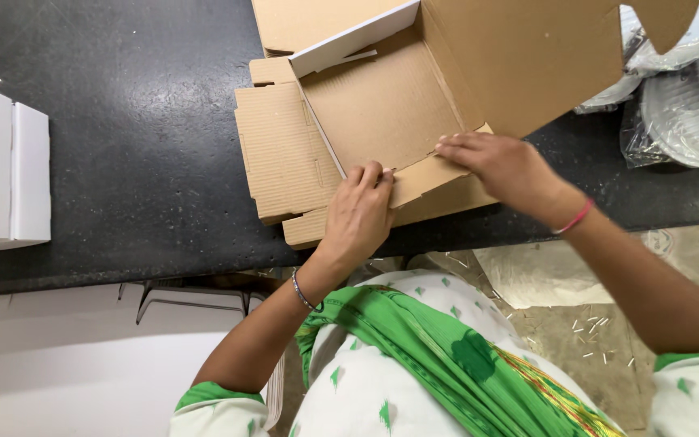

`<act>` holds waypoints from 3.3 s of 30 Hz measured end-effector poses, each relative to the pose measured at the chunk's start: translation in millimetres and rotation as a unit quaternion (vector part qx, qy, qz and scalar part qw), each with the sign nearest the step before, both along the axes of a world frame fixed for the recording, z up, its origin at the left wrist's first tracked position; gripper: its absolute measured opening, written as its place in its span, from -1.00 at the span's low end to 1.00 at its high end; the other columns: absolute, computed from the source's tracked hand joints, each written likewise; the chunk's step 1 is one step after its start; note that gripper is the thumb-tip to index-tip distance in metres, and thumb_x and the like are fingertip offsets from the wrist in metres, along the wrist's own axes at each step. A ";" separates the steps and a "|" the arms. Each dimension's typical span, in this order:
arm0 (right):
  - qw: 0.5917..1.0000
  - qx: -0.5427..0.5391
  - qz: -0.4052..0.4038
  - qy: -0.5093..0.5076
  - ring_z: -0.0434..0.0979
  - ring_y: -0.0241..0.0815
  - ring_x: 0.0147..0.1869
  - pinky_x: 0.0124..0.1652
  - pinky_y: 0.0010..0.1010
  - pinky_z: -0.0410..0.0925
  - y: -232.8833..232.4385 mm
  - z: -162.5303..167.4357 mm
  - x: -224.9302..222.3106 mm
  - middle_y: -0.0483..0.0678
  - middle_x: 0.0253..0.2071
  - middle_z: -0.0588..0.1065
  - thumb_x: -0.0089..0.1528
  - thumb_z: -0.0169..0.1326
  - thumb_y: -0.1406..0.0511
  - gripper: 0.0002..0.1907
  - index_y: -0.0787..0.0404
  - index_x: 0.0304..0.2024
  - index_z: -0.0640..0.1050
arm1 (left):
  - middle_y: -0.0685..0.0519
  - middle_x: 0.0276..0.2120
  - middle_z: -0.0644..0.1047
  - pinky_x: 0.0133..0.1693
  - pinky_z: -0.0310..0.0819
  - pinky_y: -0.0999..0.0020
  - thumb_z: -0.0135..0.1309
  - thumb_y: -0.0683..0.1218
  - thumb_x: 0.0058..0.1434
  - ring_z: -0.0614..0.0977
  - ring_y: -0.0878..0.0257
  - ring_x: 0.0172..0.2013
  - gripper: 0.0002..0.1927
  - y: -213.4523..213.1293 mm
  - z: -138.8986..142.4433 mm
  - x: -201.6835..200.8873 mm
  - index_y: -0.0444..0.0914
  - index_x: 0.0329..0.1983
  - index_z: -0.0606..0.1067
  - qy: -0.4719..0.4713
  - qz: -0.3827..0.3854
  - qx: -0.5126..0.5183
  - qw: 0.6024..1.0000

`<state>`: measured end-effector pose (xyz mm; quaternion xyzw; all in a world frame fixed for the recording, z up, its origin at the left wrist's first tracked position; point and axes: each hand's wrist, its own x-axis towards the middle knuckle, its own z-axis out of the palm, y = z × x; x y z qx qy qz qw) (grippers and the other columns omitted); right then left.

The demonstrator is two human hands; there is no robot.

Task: The person folds flat cardboard box blanks into open white boxes on a workbench, pressing the side panels and base into shape and stacking the finished boxes. They repeat the folding cycle for several box blanks, at one point placing a round light fixture into a box before continuing to fold more boxes.

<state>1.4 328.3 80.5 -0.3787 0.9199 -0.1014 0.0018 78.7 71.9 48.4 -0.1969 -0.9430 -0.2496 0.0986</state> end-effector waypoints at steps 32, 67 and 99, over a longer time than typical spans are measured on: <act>0.994 -0.017 0.079 -0.073 0.47 0.13 0.16 0.10 -0.15 0.35 -15.5 -31.7 -70.7 0.07 0.03 0.48 -0.01 0.32 0.31 -0.45 0.14 0.04 0.48 | -0.06 -0.21 0.52 -0.18 0.52 0.11 0.11 -0.12 0.10 0.59 -0.02 -0.18 -0.80 18.4 -57.6 -60.9 -0.27 -0.21 0.51 0.098 0.088 0.018 0.991; 0.989 -0.131 0.068 0.023 0.46 0.10 0.18 0.04 -0.07 0.39 -145.7 -77.5 -83.9 0.06 0.18 0.48 0.21 0.19 0.28 -0.59 0.22 0.10 0.54 | 0.05 -0.21 0.60 -0.07 0.39 0.11 0.03 -0.20 0.17 0.61 0.09 -0.06 -0.80 11.9 -45.8 -1.9 -0.18 -0.13 0.53 0.016 -0.026 -0.011 0.999; 0.864 -0.360 -0.350 0.036 0.67 -0.17 -0.01 -0.01 -0.39 0.48 92.0 -37.9 -22.1 -0.05 0.00 0.60 0.37 0.23 0.32 -0.76 0.24 0.07 0.61 | 0.07 -0.13 0.66 -0.05 0.40 0.13 0.00 -0.34 0.10 0.62 0.08 -0.01 -0.61 26.9 -4.0 -8.0 -0.15 -0.04 0.57 -0.011 -0.002 0.047 0.999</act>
